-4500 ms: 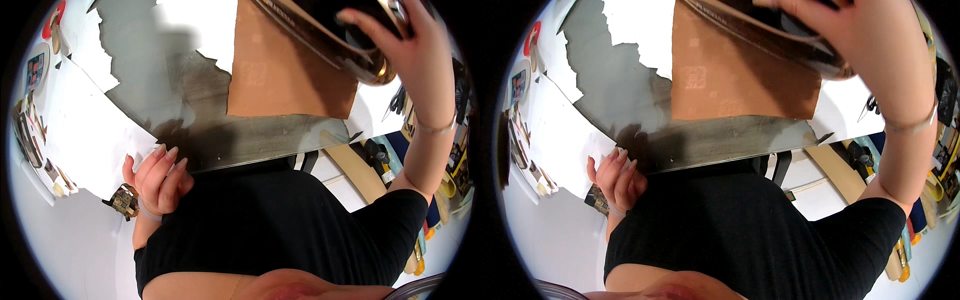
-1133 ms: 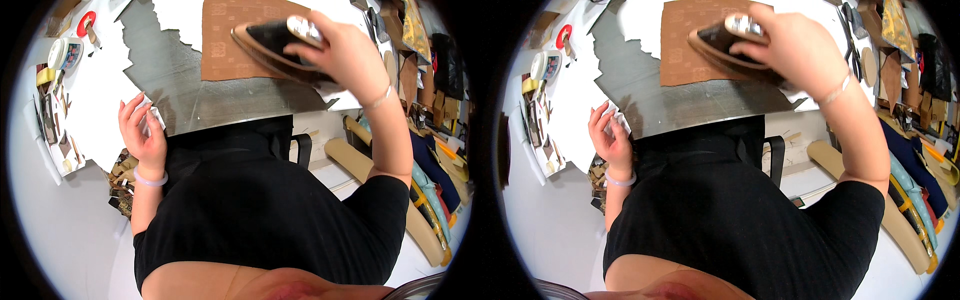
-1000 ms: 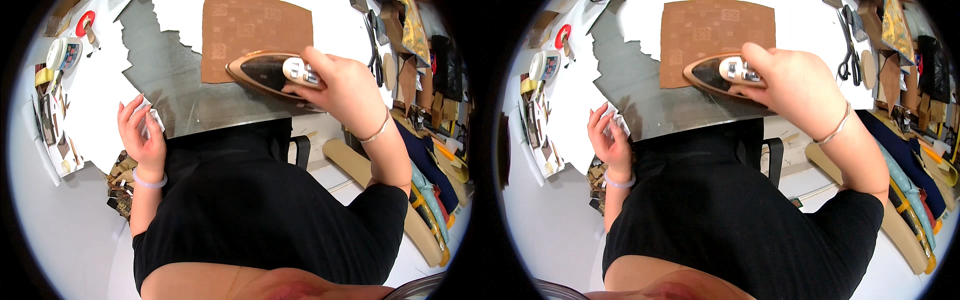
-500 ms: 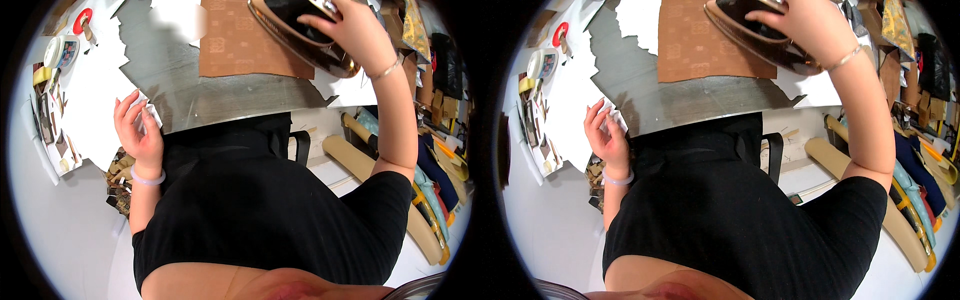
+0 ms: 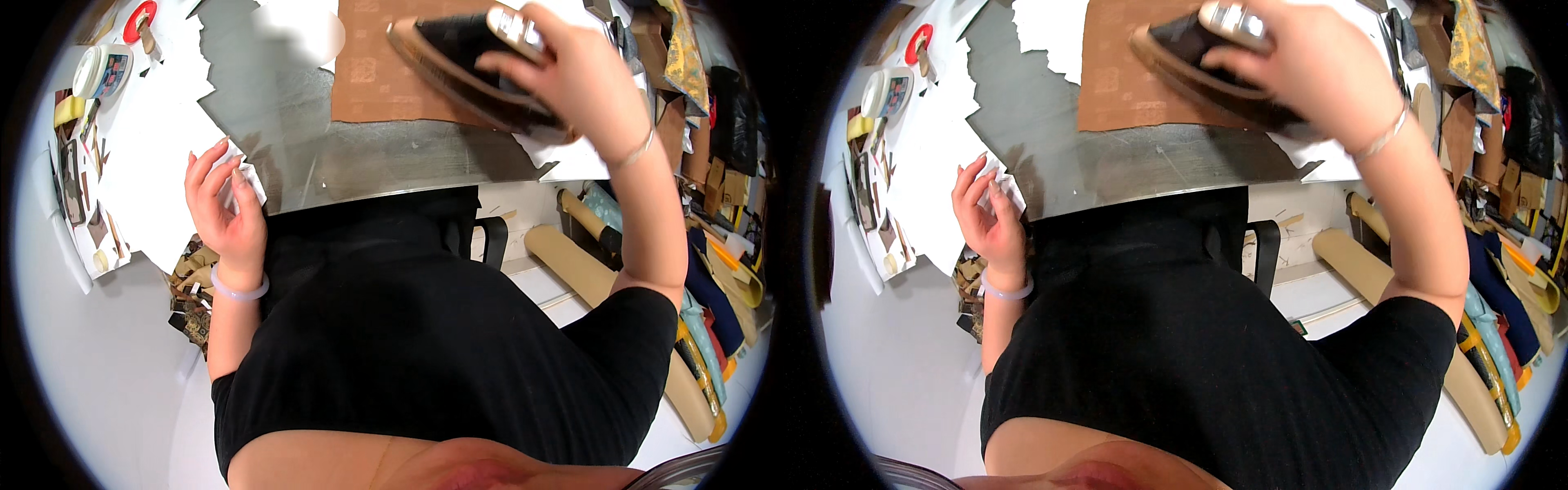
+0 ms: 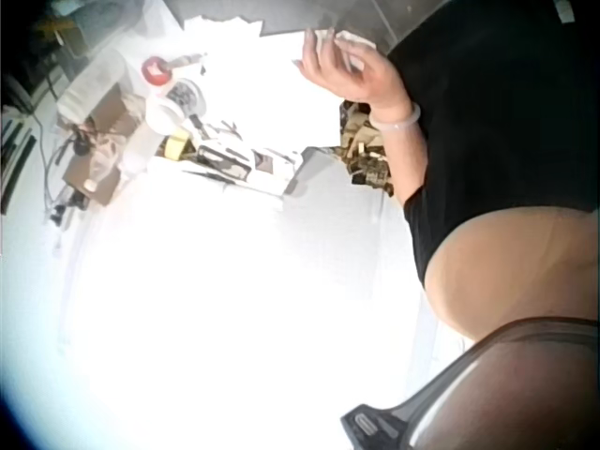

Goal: The person aligns a cardboard template on a piece of brown leather, then uses an iron to press the material. They then use shears to trim the edges of the leather around the template.

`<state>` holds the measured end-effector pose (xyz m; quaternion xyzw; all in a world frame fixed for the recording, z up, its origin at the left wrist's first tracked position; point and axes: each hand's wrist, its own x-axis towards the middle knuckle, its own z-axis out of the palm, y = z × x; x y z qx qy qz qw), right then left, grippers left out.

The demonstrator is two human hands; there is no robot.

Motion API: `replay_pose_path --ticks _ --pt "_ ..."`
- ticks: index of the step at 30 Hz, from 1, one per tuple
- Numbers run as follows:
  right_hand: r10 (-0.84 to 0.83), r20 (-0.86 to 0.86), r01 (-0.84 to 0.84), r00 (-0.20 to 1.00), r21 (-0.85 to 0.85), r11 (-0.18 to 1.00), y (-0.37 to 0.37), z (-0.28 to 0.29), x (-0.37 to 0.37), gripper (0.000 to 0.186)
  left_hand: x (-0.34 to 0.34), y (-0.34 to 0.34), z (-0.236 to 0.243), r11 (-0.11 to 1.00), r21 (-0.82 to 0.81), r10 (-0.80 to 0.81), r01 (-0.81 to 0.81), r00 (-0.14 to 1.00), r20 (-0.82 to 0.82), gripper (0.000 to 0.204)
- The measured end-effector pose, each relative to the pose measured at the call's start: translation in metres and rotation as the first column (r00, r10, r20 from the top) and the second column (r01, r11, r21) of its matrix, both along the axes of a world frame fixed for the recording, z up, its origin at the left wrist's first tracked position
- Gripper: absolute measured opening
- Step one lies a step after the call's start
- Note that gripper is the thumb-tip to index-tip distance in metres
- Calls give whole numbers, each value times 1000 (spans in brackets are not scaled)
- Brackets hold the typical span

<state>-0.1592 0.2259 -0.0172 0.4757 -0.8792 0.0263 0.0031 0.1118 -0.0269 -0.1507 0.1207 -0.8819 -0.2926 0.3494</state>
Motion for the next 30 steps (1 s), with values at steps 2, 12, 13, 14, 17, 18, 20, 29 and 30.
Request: replay_pose_path --ticks 2,12,13,14,17,18,20,29,30 --pt "-155 74 157 985 -16 987 -18 16 -10 42 0 0 -1 1000 6 15 -15 1000 -8 19" --pt "-111 -3 111 994 32 993 1 3 8 45 2 -1 -1 1000 29 -11 11 1000 13 17" --pt "-117 62 111 991 83 990 8 3 20 41 2 -1 -1 1000 26 -13 13 1000 21 17" --pt "-55 47 55 997 9 998 15 -1 30 43 2 -1 0 1000 22 -17 16 1000 27 18" --pt "-16 110 9 994 61 998 24 4 63 41 1 -1 -3 999 42 -11 11 1000 9 19" --pt "1 120 -5 993 38 999 26 4 67 41 2 -1 -3 999 53 -4 4 1000 -1 19" --pt "-23 124 17 992 48 999 27 5 66 41 3 0 0 999 42 -17 16 999 40 20" --pt "-348 26 348 937 1 938 -4 21 -11 47 7 -2 -1 998 56 -25 24 999 20 19" --pt "-405 8 403 914 71 912 -6 28 -21 47 4 -2 -1 997 64 -39 38 999 13 19"
